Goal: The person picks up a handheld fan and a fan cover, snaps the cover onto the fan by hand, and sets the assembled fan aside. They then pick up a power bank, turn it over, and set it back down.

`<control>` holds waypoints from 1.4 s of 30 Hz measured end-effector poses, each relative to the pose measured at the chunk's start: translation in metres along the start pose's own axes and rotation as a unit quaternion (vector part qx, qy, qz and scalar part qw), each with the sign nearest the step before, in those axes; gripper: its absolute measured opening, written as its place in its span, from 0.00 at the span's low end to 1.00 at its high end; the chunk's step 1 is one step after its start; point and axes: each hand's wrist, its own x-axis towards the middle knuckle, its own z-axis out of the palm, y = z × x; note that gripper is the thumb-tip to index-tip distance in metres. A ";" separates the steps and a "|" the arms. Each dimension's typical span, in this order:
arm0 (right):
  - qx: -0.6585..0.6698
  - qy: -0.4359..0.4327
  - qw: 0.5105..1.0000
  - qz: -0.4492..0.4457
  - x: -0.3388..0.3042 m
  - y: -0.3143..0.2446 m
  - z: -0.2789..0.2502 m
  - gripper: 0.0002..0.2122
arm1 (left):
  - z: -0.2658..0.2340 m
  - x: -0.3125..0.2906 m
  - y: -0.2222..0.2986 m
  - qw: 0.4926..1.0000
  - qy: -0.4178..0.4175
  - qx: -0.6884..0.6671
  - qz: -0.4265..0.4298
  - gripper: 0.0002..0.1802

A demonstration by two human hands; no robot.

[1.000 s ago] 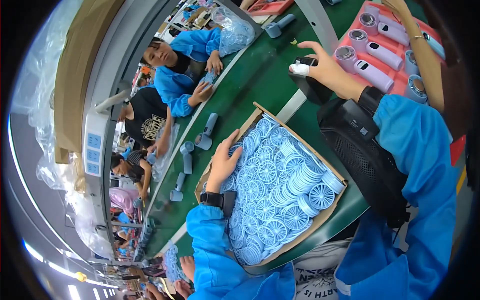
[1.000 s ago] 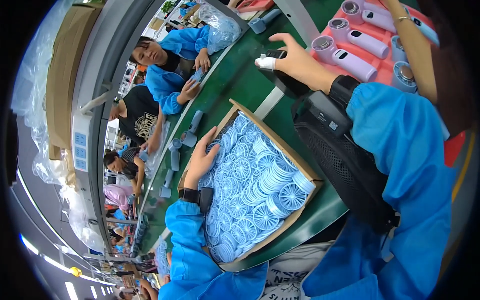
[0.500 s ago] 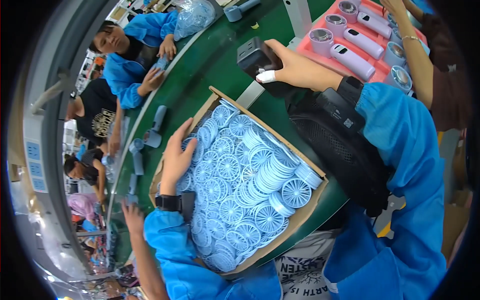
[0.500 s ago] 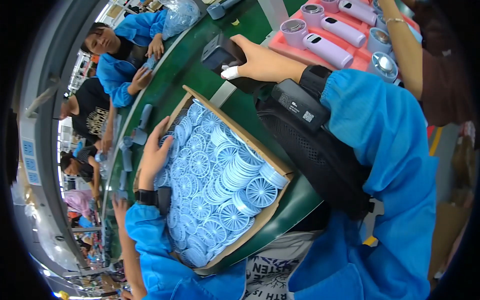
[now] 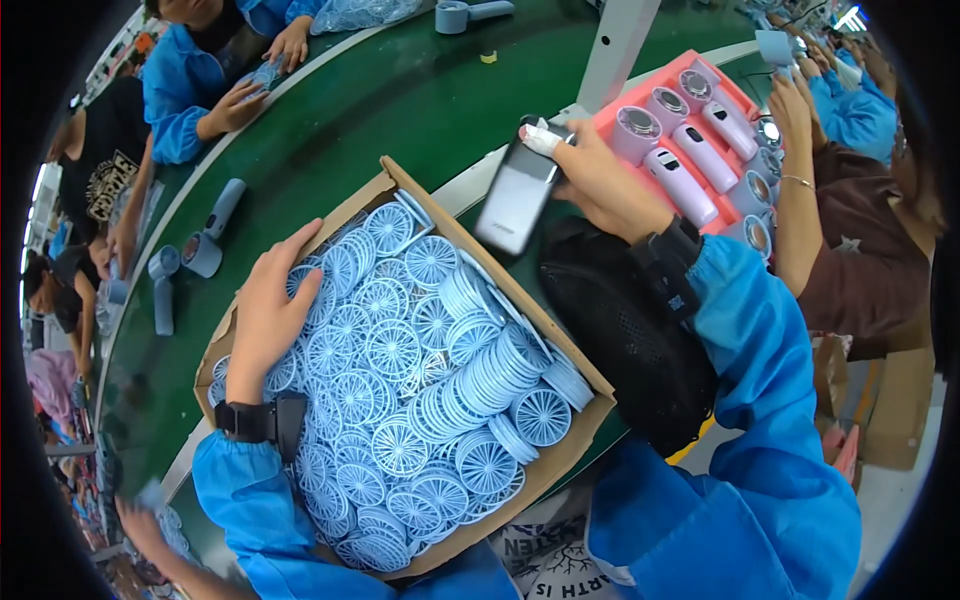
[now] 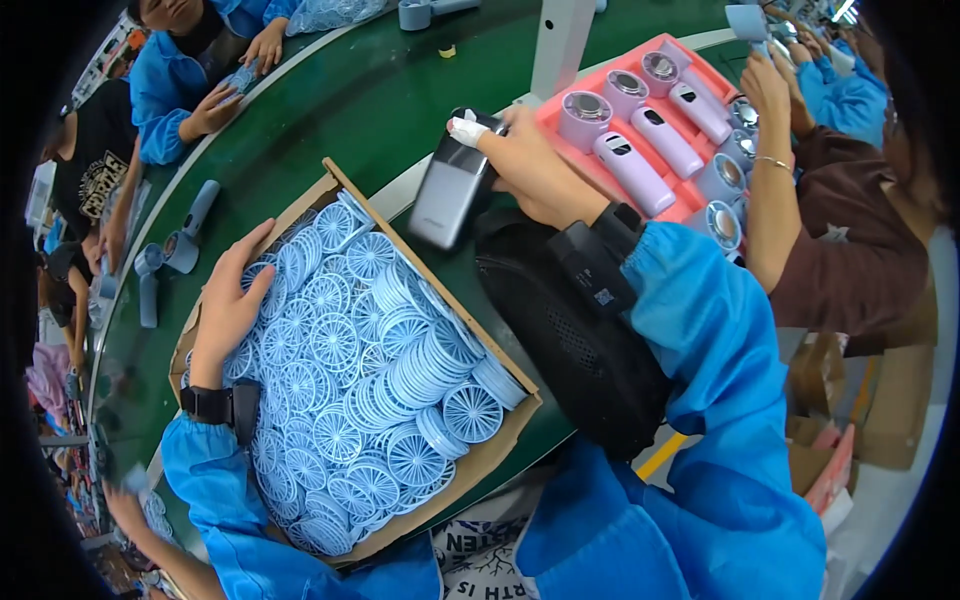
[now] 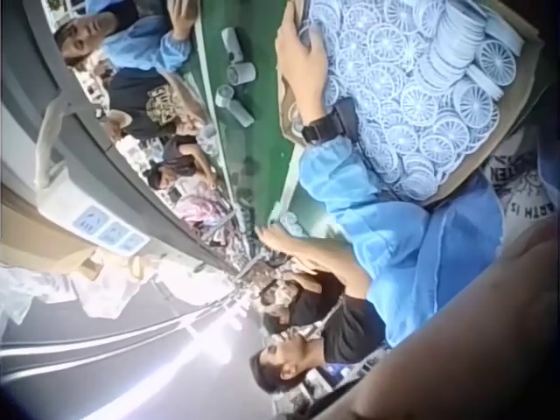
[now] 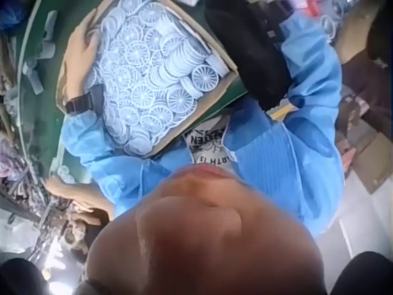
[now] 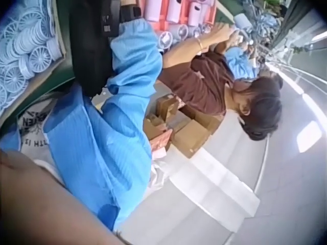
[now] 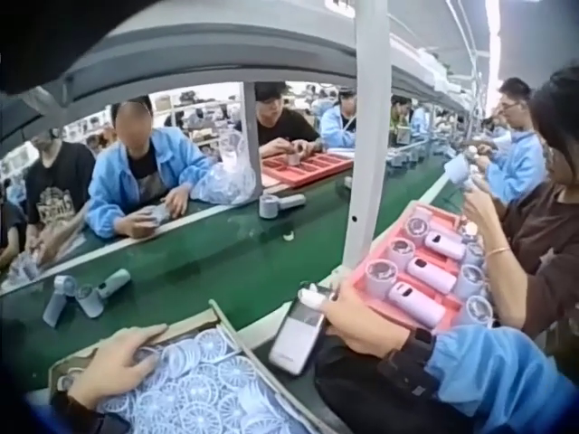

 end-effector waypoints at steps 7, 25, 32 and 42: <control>-0.049 0.022 0.998 0.035 0.008 0.006 -0.015 0.17 | -0.003 0.003 -0.002 1.000 0.001 -0.002 0.006 0.26; -0.423 -0.211 0.877 -0.085 0.000 -0.018 -0.048 0.33 | 0.001 0.005 -0.006 0.999 -0.029 -0.015 0.008 0.26; -0.306 -0.225 0.907 -0.180 0.011 0.008 -0.047 0.33 | -0.001 0.006 0.000 0.998 -0.054 -0.014 -0.009 0.27; -0.481 -0.204 0.830 -0.196 0.004 -0.011 -0.058 0.31 | 0.003 0.008 -0.005 0.999 -0.037 -0.028 0.004 0.26</control>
